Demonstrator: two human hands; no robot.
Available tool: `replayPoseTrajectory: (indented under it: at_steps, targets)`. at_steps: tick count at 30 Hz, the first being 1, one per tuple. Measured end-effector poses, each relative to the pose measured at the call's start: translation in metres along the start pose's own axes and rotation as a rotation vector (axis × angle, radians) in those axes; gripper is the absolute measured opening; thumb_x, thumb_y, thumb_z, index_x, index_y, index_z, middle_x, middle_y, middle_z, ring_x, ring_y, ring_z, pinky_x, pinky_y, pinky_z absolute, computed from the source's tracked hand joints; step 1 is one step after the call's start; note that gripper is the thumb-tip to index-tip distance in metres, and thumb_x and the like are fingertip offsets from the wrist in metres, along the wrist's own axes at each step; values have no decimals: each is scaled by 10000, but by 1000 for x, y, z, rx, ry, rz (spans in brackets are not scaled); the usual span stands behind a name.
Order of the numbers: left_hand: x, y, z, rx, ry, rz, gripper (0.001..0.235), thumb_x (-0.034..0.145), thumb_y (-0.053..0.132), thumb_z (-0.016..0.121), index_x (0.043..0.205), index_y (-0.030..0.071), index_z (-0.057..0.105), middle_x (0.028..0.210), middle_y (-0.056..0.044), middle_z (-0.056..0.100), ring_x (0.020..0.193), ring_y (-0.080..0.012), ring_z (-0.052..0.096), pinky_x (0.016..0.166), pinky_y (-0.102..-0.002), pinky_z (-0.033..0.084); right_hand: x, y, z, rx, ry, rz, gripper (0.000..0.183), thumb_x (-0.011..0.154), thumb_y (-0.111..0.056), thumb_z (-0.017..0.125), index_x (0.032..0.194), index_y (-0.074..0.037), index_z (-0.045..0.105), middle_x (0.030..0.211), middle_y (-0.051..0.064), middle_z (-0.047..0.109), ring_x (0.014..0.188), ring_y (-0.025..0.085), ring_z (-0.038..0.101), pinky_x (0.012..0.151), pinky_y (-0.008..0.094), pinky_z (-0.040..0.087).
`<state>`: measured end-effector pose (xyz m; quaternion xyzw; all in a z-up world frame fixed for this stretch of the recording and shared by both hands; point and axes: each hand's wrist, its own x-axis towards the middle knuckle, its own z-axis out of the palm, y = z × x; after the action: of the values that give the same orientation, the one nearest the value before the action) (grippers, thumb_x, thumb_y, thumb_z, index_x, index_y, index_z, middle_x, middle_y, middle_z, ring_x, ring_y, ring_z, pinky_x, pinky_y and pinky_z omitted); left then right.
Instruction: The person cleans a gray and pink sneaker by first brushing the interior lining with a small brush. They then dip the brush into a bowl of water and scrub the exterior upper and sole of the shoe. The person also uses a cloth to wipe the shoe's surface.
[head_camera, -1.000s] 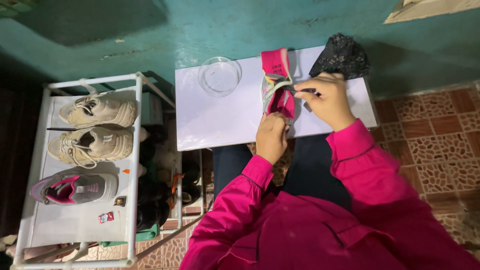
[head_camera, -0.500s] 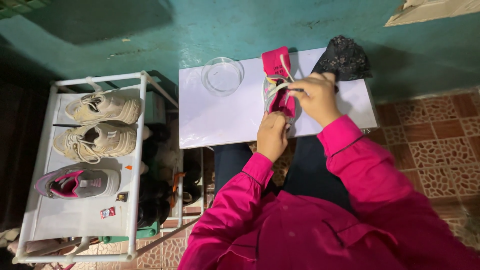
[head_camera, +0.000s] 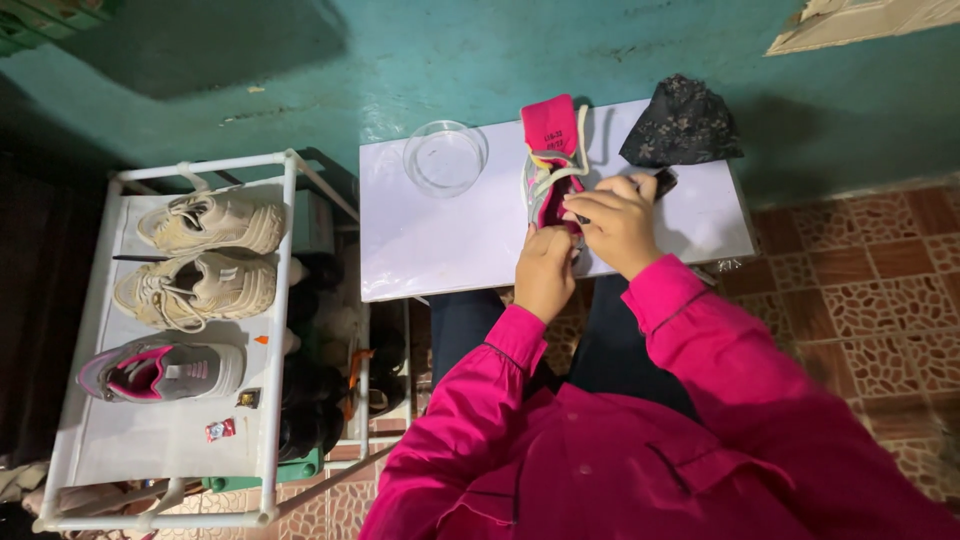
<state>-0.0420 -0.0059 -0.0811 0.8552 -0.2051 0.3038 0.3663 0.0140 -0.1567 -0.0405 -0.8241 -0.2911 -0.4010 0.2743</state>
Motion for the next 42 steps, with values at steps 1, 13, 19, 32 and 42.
replayPoseTrajectory:
  at_steps: [1, 13, 19, 32, 42]
  targets:
    - [0, -1, 2, -1, 2, -3, 90, 900, 84, 699, 936, 118, 623, 895, -81, 649, 973, -337, 671, 1144, -508, 402, 4, -5, -7, 1, -3, -2, 114, 899, -184, 778, 922, -295, 772, 991, -152, 770, 903, 152, 641, 953, 397, 340]
    - [3, -2, -1, -43, -32, -23, 118, 883, 107, 714, 926, 114, 604, 858, -82, 623, 939, -350, 661, 1142, -524, 405, 7, 14, 6, 54, 7, 20, 156, 862, -124, 784, 928, -265, 782, 955, -114, 773, 887, 186, 660, 916, 406, 365]
    - [2, 3, -5, -41, -29, -22, 118, 883, 104, 716, 912, 94, 602, 845, -104, 613, 914, -370, 653, 1138, -536, 404, 16, -16, -28, 35, -8, 55, 62, 919, -237, 789, 896, -287, 760, 912, -126, 764, 809, 168, 655, 938, 397, 358]
    - [3, 6, -6, -31, -35, -42, 126, 882, 117, 718, 899, 95, 596, 869, -91, 617, 936, -356, 656, 1154, -510, 400, 29, -1, -20, 171, 9, 134, 115, 869, -174, 863, 917, -232, 776, 879, -76, 764, 816, 211, 695, 870, 354, 409]
    - [6, 8, -10, -37, -43, -46, 125, 878, 103, 727, 904, 78, 607, 893, -103, 638, 957, -356, 660, 1167, -505, 385, 43, 5, -34, 252, -39, 162, 97, 879, -168, 866, 899, -187, 774, 817, -22, 747, 772, 252, 687, 841, 355, 442]
